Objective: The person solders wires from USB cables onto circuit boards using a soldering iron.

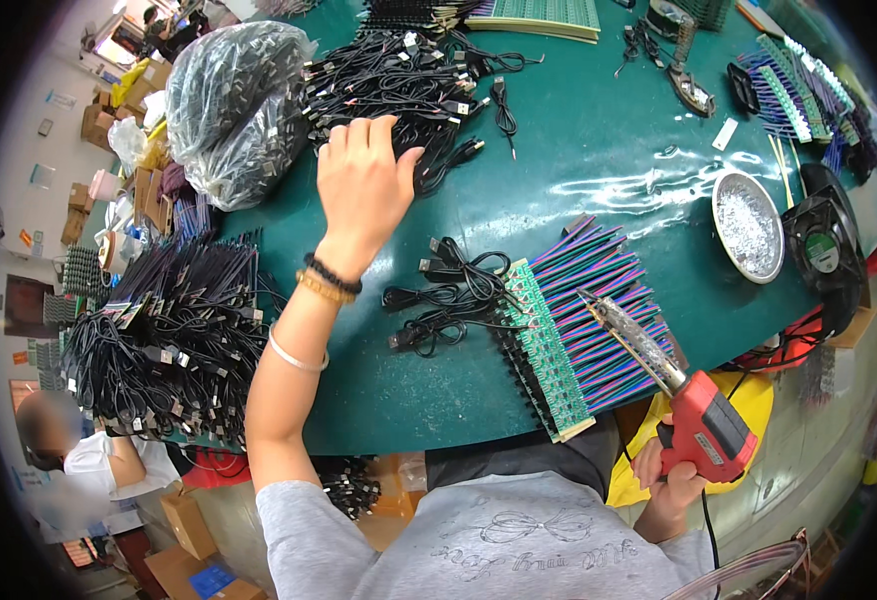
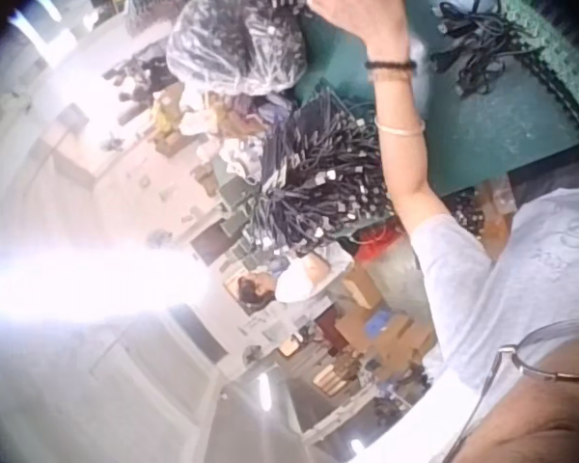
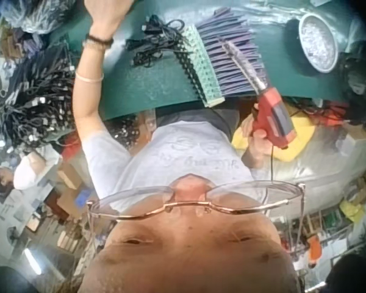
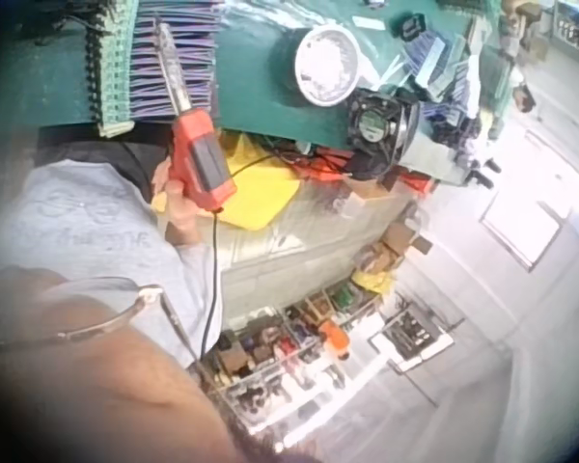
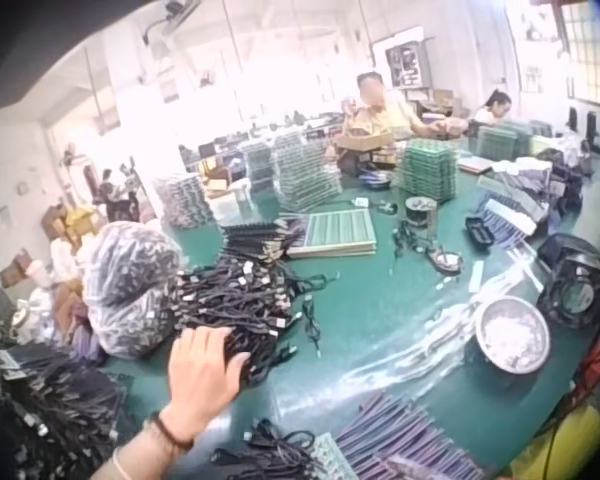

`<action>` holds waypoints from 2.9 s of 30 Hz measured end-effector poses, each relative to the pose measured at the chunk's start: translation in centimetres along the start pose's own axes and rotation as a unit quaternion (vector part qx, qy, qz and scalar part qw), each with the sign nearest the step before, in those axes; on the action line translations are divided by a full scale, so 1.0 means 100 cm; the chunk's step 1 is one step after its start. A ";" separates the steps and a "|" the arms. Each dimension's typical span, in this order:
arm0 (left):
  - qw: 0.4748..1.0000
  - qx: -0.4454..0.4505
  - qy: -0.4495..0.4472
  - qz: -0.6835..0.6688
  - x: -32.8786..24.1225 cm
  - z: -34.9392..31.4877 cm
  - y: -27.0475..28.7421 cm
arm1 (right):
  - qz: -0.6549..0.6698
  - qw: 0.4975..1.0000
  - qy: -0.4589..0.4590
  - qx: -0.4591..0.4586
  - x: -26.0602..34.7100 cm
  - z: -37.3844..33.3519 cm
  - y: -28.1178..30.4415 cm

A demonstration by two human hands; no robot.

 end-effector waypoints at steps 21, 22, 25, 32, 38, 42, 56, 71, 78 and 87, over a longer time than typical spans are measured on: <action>0.862 0.189 0.062 -0.466 -0.086 -0.061 0.099 | -0.050 0.998 -0.020 0.020 0.007 0.011 -0.018; 0.854 0.201 0.023 -0.479 -0.099 -0.064 0.105 | -0.102 0.994 -0.030 0.038 0.014 0.018 -0.024; 0.841 0.186 -0.030 -0.507 -0.122 -0.077 0.111 | -0.139 0.983 -0.037 0.111 0.013 0.028 -0.037; 0.814 0.190 -0.096 -0.541 -0.145 -0.086 0.115 | -0.073 0.992 -0.081 0.064 0.016 0.041 -0.062; 0.786 0.204 -0.085 -0.578 -0.150 -0.094 0.108 | -0.159 0.974 -0.033 0.160 0.016 0.040 -0.067; 0.794 0.208 -0.103 -0.561 -0.152 -0.095 0.111 | -0.225 0.968 -0.021 0.106 0.013 0.033 -0.064; 0.832 0.170 -0.088 -0.521 -0.157 -0.101 0.116 | -0.079 0.983 -0.061 0.152 0.008 0.035 -0.068; 0.831 0.138 -0.077 -0.533 -0.150 -0.097 0.114 | -0.427 0.872 0.215 0.107 0.039 0.034 -0.076; 0.829 0.160 -0.083 -0.530 -0.151 -0.097 0.110 | -0.151 0.982 -0.070 0.084 0.012 0.035 -0.064; 0.825 0.174 -0.167 -0.511 -0.155 -0.100 0.117 | -0.325 0.940 0.067 0.085 0.007 0.027 -0.061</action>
Point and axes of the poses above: each hand's wrist, its own z-axis towards the middle knuckle, its own y-axis out of the back of the hand, x = y × z, the point moved 7 cm from there along z, towards the middle knuckle, and after that the axes turned 1 degree about -y, right-handed, at the moved point
